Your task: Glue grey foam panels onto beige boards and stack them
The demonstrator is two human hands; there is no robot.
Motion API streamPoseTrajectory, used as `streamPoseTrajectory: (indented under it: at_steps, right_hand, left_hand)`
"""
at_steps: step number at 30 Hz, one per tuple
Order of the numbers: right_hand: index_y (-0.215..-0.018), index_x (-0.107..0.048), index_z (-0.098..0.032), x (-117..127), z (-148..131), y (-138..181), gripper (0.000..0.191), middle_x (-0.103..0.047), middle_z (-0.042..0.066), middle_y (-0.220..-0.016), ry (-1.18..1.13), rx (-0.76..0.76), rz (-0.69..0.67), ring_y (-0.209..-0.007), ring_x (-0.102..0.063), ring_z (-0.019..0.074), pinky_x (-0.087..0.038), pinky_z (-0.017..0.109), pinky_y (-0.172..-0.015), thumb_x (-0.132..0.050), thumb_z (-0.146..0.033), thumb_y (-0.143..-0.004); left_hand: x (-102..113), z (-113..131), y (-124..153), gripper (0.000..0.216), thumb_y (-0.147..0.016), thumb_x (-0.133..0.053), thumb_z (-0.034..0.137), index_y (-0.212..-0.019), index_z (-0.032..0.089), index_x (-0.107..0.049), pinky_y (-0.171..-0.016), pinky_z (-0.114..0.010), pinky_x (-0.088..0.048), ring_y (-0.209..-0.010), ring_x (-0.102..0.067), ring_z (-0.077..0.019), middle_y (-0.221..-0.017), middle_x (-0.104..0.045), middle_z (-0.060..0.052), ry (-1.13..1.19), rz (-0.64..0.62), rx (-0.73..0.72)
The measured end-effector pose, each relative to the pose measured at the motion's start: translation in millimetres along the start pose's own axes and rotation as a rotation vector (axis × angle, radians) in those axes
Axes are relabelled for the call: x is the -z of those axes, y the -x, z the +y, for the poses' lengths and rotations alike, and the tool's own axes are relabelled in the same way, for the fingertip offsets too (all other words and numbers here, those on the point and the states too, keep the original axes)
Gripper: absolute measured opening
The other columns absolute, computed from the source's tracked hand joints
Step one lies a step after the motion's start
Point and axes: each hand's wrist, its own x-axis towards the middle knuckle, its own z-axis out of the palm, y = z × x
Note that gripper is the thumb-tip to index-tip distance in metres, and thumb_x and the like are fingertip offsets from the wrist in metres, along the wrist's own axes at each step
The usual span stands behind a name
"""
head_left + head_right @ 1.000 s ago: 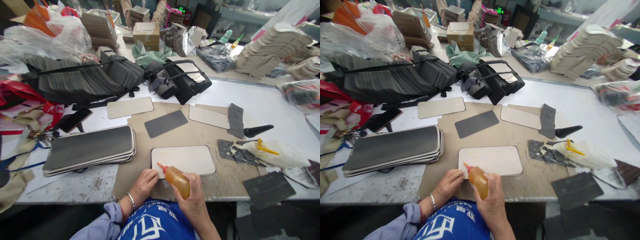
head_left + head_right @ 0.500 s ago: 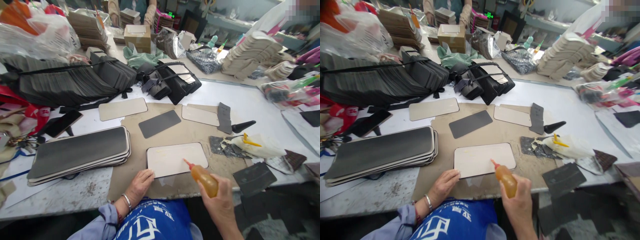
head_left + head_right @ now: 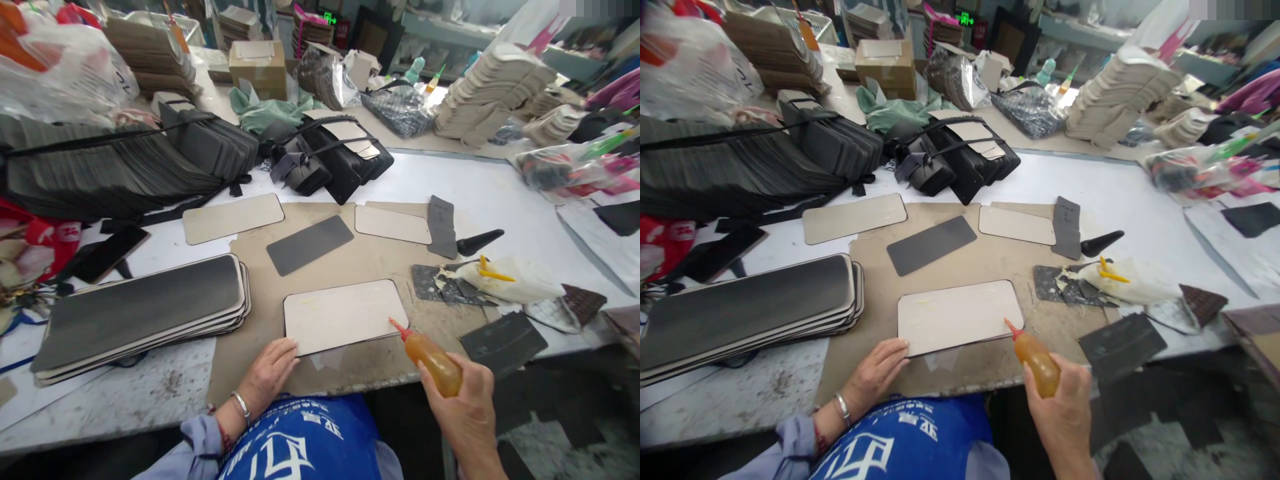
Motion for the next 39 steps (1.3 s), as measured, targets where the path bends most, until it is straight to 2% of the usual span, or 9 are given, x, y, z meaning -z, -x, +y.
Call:
streamPoseTrajectory:
  at_steps: [3, 8, 13, 16, 20, 22, 29, 36, 39]
  right_hand:
    - [-0.105, -0.047, -0.016, -2, 9, -11, 0.044, -0.05, 0.011, -0.092, 0.042, -0.001, 0.011, -0.09, -0.047, 0.0274, -0.046, 0.042, -0.074, -0.054, -0.049, -0.076]
    - [-0.106, -0.046, -0.016, -14, -11, -18, 0.041, -0.049, 0.012, -0.094, 0.014, 0.021, 0.015, -0.093, -0.046, 0.0283, -0.045, 0.045, -0.076, -0.058, -0.041, -0.075]
    - [-0.107, -0.043, -0.022, -20, -62, 2, 0.034, -0.048, 0.008, -0.096, -0.409, 0.072, -0.192, -0.086, -0.052, 0.0214, -0.048, 0.039, -0.076, -0.058, -0.03, -0.077]
    - [-0.105, -0.044, -0.023, -20, -73, 9, 0.036, -0.05, 0.005, -0.095, -0.583, -0.038, -0.258, -0.085, -0.054, 0.019, -0.048, 0.035, -0.074, -0.061, -0.033, -0.074]
    - [-0.104, -0.047, -0.022, -18, -57, 3, 0.047, -0.055, 0.003, -0.093, -0.633, -0.364, -0.3, -0.079, -0.057, 0.0182, -0.048, 0.031, -0.069, -0.063, -0.047, -0.068]
    - [-0.102, -0.048, -0.022, -19, -48, -2, 0.051, -0.056, 0.002, -0.091, -0.636, -0.43, -0.32, -0.076, -0.057, 0.018, -0.048, 0.03, -0.067, -0.065, -0.051, -0.064]
    - [-0.103, -0.046, -0.022, -32, -61, -4, 0.045, -0.054, 0.004, -0.096, -0.719, -0.246, -0.39, -0.083, -0.057, 0.0193, -0.049, 0.033, -0.072, -0.063, -0.044, -0.069]
    - [-0.105, -0.043, -0.022, -45, -90, -12, 0.039, -0.051, 0.005, -0.096, -0.762, 0.029, -0.377, -0.088, -0.055, 0.02, -0.05, 0.035, -0.075, -0.061, -0.034, -0.073]
    - [-0.107, -0.042, -0.022, -48, -96, -14, 0.038, -0.049, 0.005, -0.096, -0.762, 0.087, -0.365, -0.09, -0.053, 0.0198, -0.049, 0.035, -0.076, -0.06, -0.031, -0.075]
  left_hand:
    - [-3, 5, -4, 0.014, -0.085, -0.047, 0.016, -0.092, 0.017, -0.06, -0.08, -0.031, -0.053, -0.089, -0.057, -0.0166, -0.091, -0.061, -0.007, -0.024, 0.043, 0.174]
    - [-13, 12, -10, 0.023, -0.079, -0.052, 0.034, -0.095, 0.017, -0.055, -0.063, -0.033, -0.053, -0.069, -0.059, -0.0182, -0.078, -0.058, -0.004, 0.056, 0.153, 0.735]
    - [-16, 18, -21, 0.028, -0.068, -0.055, 0.036, -0.09, 0.019, -0.054, -0.061, -0.032, -0.048, -0.058, -0.055, -0.0168, -0.063, -0.056, 0.002, 0.26, 0.153, 1.068]
    - [-15, 22, -30, 0.025, -0.065, -0.055, 0.036, -0.084, 0.019, -0.055, -0.06, -0.031, -0.045, -0.056, -0.053, -0.0163, -0.06, -0.054, 0.002, 0.301, 0.188, 1.154]
    - [-13, 26, -38, 0.021, -0.061, -0.054, 0.031, -0.077, 0.018, -0.054, -0.057, -0.028, -0.042, -0.056, -0.051, -0.0148, -0.058, -0.052, 0.003, 0.342, 0.224, 1.238]
    - [-11, 27, -41, 0.021, -0.061, -0.055, 0.03, -0.078, 0.018, -0.055, -0.058, -0.027, -0.042, -0.057, -0.051, -0.0142, -0.058, -0.052, 0.003, 0.343, 0.246, 1.255]
    - [-1, 24, -49, 0.019, -0.054, -0.058, 0.033, -0.062, 0.016, -0.051, -0.042, -0.021, -0.036, -0.045, -0.047, -0.0104, -0.05, -0.053, 0.002, 0.618, 0.163, 1.406]
    - [-1, 24, -49, 0.02, -0.057, -0.056, 0.034, -0.059, 0.018, -0.046, -0.035, -0.017, -0.03, -0.037, -0.045, -0.0084, -0.043, -0.049, 0.006, 0.681, 0.125, 1.363]
    - [-1, 25, -50, 0.019, -0.059, -0.055, 0.034, -0.068, 0.017, -0.048, -0.034, -0.017, -0.029, -0.036, -0.047, -0.0094, -0.042, -0.051, 0.005, 0.712, 0.077, 1.347]
